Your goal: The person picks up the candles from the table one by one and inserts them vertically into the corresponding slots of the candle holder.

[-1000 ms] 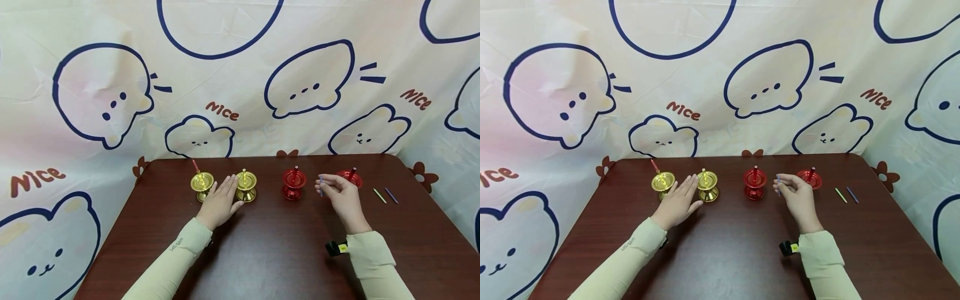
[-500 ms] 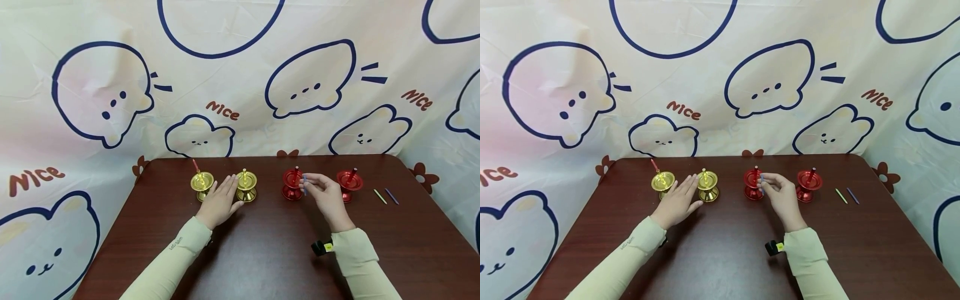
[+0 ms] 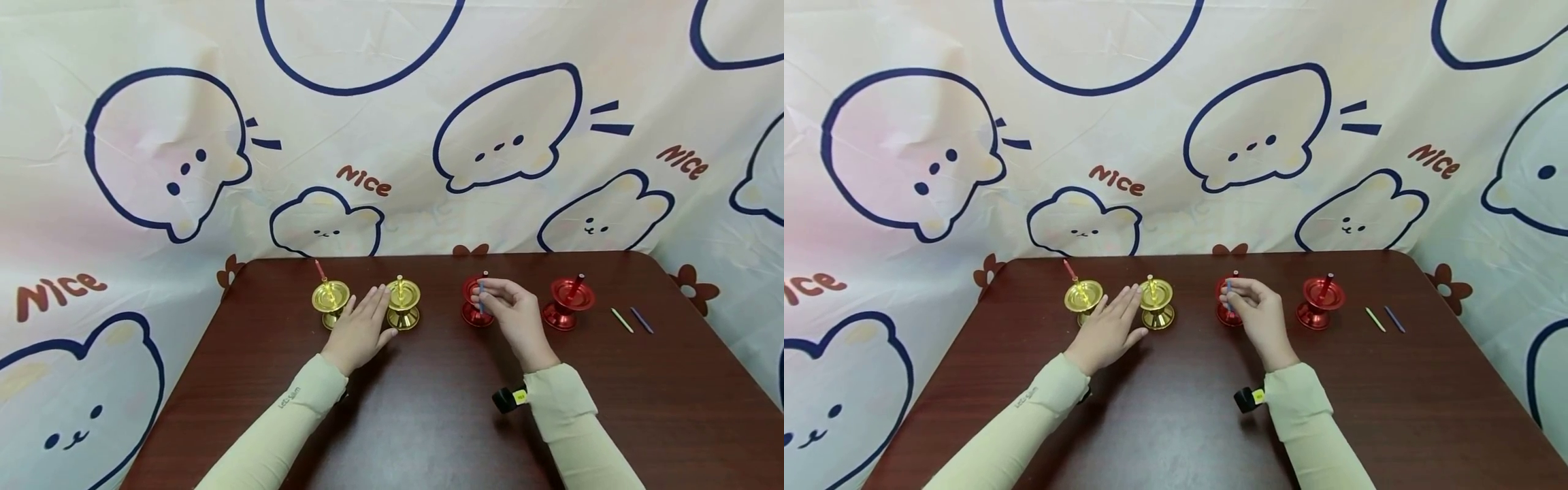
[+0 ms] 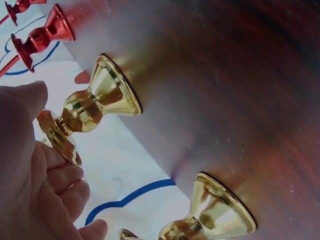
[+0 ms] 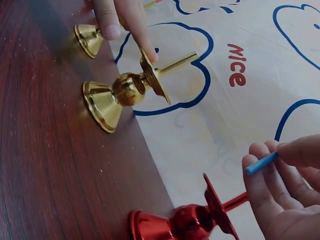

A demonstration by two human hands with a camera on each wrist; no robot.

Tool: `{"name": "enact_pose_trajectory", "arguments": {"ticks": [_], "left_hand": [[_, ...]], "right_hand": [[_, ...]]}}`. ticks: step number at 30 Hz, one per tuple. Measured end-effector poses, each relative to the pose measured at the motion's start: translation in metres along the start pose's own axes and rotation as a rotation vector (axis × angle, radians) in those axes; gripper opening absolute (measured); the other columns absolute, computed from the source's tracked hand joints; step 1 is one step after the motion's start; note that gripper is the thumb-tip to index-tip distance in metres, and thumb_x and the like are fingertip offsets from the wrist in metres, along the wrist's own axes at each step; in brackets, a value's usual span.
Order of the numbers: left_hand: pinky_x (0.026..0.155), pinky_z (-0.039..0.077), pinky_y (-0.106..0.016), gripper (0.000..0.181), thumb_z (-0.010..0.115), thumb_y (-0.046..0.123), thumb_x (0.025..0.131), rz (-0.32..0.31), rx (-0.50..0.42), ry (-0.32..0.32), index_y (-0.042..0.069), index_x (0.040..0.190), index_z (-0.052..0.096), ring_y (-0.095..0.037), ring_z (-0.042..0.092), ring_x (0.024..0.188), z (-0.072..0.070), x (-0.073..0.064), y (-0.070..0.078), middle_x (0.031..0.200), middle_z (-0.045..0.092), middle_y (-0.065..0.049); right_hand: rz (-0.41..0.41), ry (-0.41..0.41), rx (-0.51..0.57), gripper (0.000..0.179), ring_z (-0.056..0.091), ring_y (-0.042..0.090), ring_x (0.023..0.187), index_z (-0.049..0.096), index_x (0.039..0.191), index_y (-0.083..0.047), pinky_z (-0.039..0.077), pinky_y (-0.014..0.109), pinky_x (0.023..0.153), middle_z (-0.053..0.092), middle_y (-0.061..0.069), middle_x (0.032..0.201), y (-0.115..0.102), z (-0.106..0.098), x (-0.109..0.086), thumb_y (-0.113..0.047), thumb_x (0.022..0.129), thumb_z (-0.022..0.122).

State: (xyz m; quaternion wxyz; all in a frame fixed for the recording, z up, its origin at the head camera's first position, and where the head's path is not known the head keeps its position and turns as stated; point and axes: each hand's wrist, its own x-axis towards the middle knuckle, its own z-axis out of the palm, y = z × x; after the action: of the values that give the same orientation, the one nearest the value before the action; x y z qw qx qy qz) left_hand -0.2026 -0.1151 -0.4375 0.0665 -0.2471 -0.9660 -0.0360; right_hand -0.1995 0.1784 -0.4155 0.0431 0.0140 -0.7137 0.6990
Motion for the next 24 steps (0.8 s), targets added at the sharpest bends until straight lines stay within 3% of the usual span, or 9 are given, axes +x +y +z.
{"name": "enact_pose_trajectory", "arguments": {"ticks": [6, 16, 24], "left_hand": [[0.119, 0.027, -0.055, 0.076, 0.057, 0.045, 0.102, 0.003, 0.004, -0.012, 0.0, 0.158, 0.031, -0.029, 0.029, 0.151, 0.0, -0.001, 0.001, 0.163, 0.032, -0.016], [0.118, 0.029, -0.054, 0.074, 0.058, 0.042, 0.103, 0.0, 0.003, -0.018, 0.0, 0.158, 0.031, -0.029, 0.029, 0.151, -0.004, -0.001, -0.001, 0.163, 0.032, -0.017], [0.119, 0.028, -0.054, 0.073, 0.057, 0.041, 0.103, -0.013, -0.007, -0.022, 0.001, 0.158, 0.03, -0.029, 0.029, 0.151, -0.002, 0.0, 0.0, 0.163, 0.031, -0.016]], "right_hand": [[0.003, -0.002, 0.045, 0.035, 0.074, 0.013, 0.095, 0.062, 0.132, 0.004, 0.056, 0.027, 0.087, 0.071, 0.015, 0.116, 0.003, 0.008, 0.003, -0.007, 0.099, 0.066], [-0.035, -0.017, 0.088, 0.031, 0.073, 0.026, 0.103, 0.065, 0.128, 0.001, 0.056, 0.03, 0.089, 0.066, 0.028, 0.123, 0.005, 0.024, 0.007, -0.006, 0.098, 0.067], [-0.075, -0.002, 0.057, 0.027, 0.074, 0.024, 0.101, 0.066, 0.125, 0.001, 0.057, 0.027, 0.088, 0.07, 0.022, 0.116, 0.006, 0.038, 0.008, -0.005, 0.098, 0.067]]}}
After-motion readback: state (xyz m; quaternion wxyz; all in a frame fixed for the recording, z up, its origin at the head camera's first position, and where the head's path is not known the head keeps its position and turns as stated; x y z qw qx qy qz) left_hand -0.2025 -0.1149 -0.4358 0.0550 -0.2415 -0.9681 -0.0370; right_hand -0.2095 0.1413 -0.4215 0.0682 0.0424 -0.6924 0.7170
